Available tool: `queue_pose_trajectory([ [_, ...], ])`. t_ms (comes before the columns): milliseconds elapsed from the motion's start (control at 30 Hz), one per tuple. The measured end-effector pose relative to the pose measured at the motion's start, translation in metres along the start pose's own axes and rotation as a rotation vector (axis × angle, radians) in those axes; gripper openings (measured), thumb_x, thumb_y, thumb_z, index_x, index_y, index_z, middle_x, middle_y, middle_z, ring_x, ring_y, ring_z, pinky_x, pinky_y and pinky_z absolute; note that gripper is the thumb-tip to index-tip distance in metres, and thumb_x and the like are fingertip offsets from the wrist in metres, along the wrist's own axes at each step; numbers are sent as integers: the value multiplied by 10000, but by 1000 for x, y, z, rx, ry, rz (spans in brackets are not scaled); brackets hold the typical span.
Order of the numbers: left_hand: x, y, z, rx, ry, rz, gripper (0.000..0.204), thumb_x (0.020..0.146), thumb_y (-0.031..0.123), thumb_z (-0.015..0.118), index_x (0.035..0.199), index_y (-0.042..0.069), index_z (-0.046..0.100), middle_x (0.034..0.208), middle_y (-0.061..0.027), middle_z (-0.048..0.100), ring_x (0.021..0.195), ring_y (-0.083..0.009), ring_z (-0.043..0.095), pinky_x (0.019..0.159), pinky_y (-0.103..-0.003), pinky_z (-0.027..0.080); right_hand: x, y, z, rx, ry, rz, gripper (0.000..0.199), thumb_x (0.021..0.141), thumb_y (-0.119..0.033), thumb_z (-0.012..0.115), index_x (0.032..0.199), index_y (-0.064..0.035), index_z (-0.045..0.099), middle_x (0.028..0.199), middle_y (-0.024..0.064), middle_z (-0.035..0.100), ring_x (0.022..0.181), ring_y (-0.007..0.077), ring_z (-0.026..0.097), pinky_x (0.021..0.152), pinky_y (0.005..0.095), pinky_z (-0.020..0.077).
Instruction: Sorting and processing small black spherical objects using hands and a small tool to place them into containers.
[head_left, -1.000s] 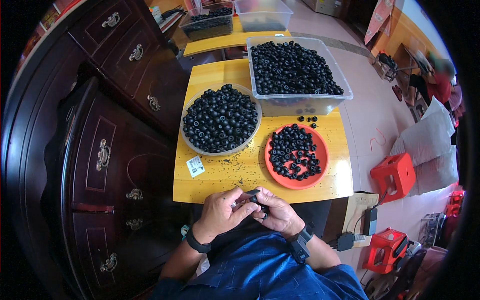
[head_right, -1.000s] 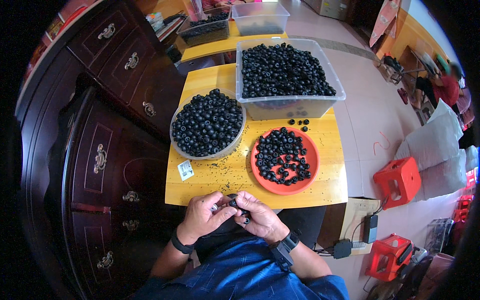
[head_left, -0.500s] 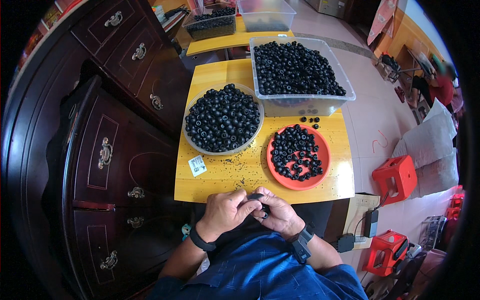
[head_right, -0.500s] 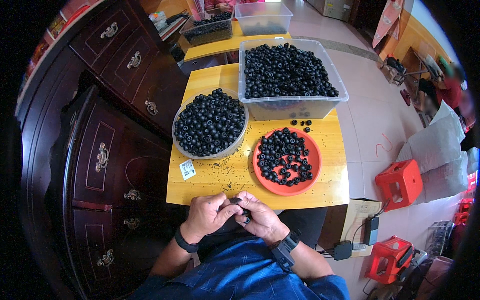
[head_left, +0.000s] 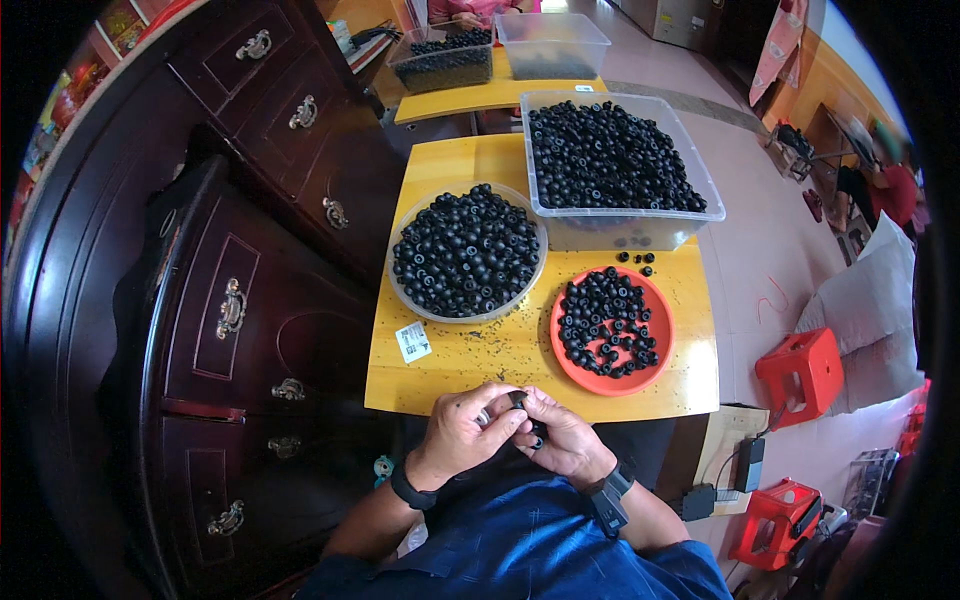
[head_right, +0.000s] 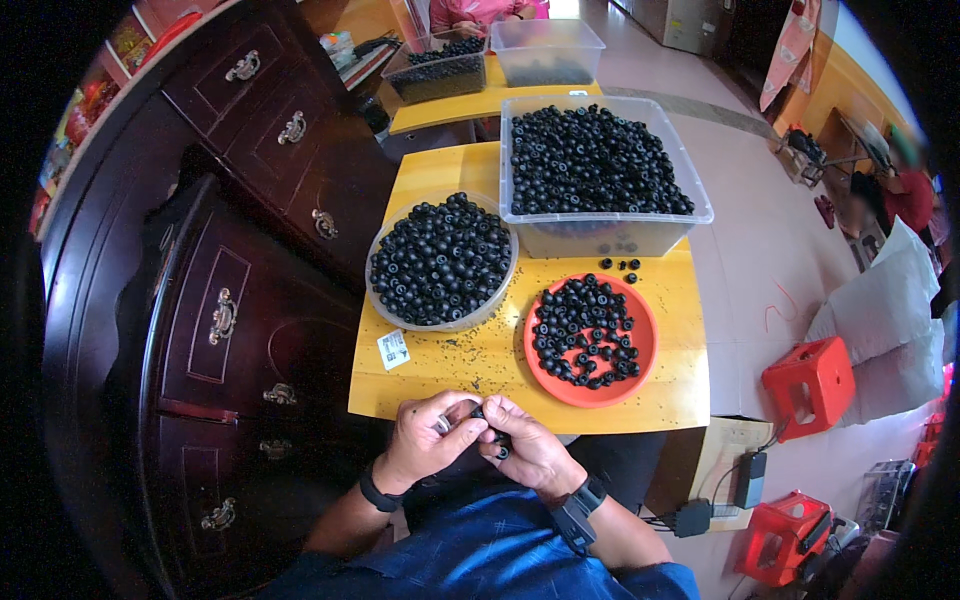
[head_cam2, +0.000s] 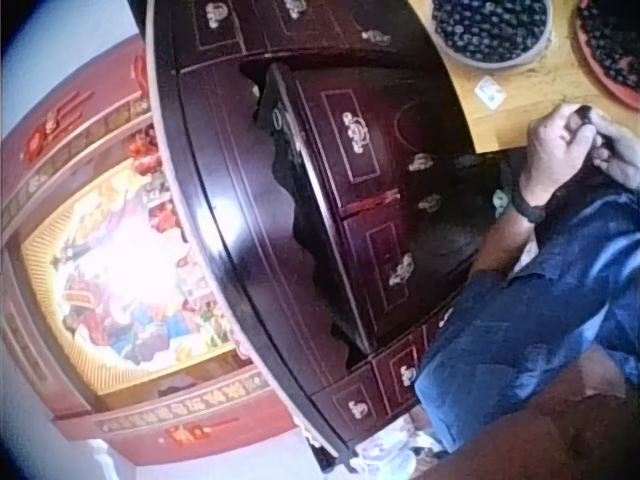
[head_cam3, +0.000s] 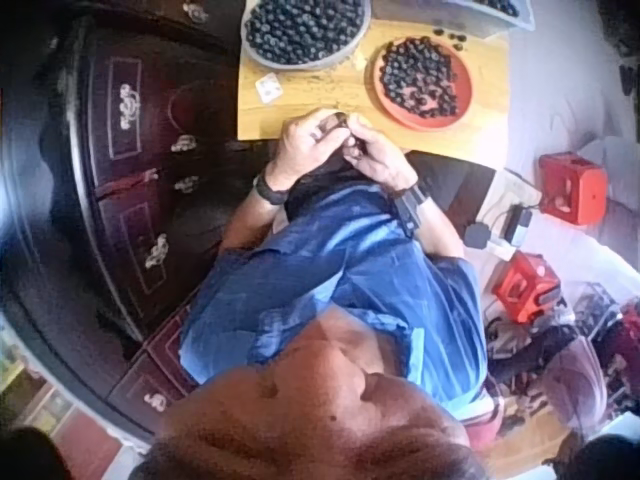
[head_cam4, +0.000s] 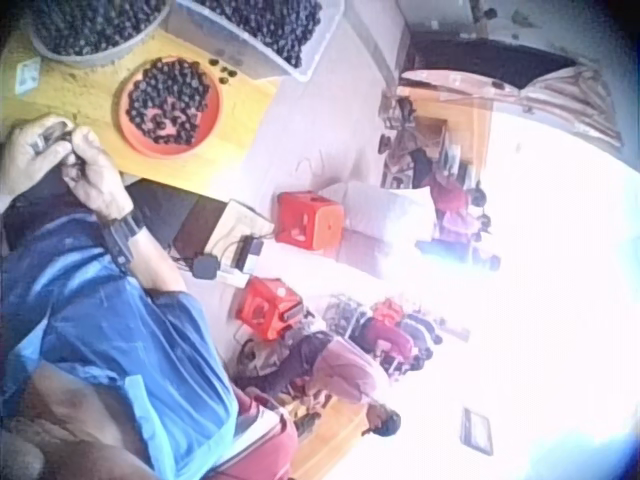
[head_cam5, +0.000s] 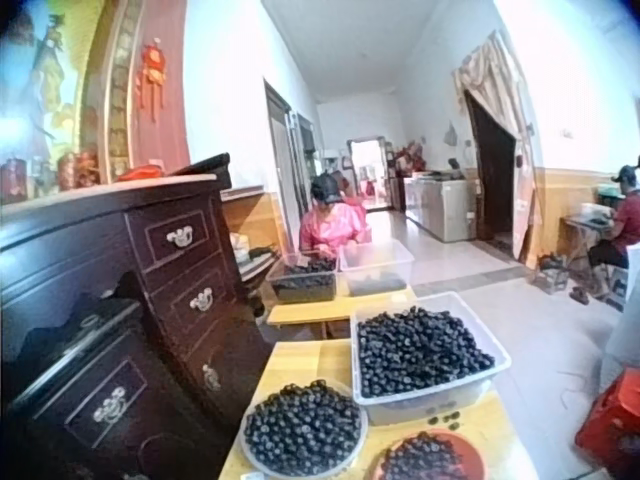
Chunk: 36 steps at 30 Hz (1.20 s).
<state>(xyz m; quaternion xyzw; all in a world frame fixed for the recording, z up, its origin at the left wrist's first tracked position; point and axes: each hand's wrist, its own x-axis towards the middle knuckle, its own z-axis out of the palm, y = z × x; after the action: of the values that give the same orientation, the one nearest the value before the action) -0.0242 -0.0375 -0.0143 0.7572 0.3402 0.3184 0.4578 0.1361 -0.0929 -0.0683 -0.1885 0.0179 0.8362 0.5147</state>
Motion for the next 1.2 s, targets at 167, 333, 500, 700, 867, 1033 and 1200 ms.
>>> queue_pose_trajectory([
  [167,13,-4,-15,166,39,-14,204,871,77,711,1047,-8,652,715,-45,658,642,-119,669,573,-272,510,2,1,-3,41,102,24,162,1011,-254,575,1035,-99,612,945,9,653,731,90,567,600,219,457],
  [333,56,-1,-57,360,217,12,229,893,193,697,1032,15,660,674,-106,663,601,-269,676,538,-368,502,0,1,-16,150,21,52,253,1044,-286,487,1095,-54,576,1014,80,660,826,155,602,656,254,489],
  [500,80,1,-82,537,286,29,282,880,234,714,1056,20,659,695,-117,671,617,-283,675,556,-374,503,0,0,-11,175,49,46,342,1054,-325,450,1202,-42,573,1122,104,665,905,189,632,720,281,520],
  [700,42,14,-51,424,110,-57,292,863,239,722,1084,55,669,724,-106,686,650,-281,684,591,-379,523,2,1,-2,123,118,72,349,1057,-332,436,1216,-56,579,1151,99,665,953,186,648,723,283,526],
  [867,-1,2,-6,502,-123,-61,264,816,204,749,1044,82,692,697,-60,697,624,-258,685,565,-374,523,9,17,-17,41,239,41,219,1038,-245,478,1107,-79,604,994,42,668,812,149,626,640,250,506],
  [1033,-8,-4,2,569,-96,-20,256,786,194,766,1002,79,690,668,-58,669,607,-268,668,549,-384,508,7,22,-23,-68,177,67,147,1007,-174,502,1039,-99,625,902,3,649,720,96,580,556,225,456],
  [1200,-5,-12,1,538,-116,-67,235,780,181,775,967,76,679,644,-63,645,579,-273,648,532,-397,493,6,21,-17,-120,254,47,172,1023,-203,491,1061,-92,617,902,13,648,719,101,581,540,233,460],
])
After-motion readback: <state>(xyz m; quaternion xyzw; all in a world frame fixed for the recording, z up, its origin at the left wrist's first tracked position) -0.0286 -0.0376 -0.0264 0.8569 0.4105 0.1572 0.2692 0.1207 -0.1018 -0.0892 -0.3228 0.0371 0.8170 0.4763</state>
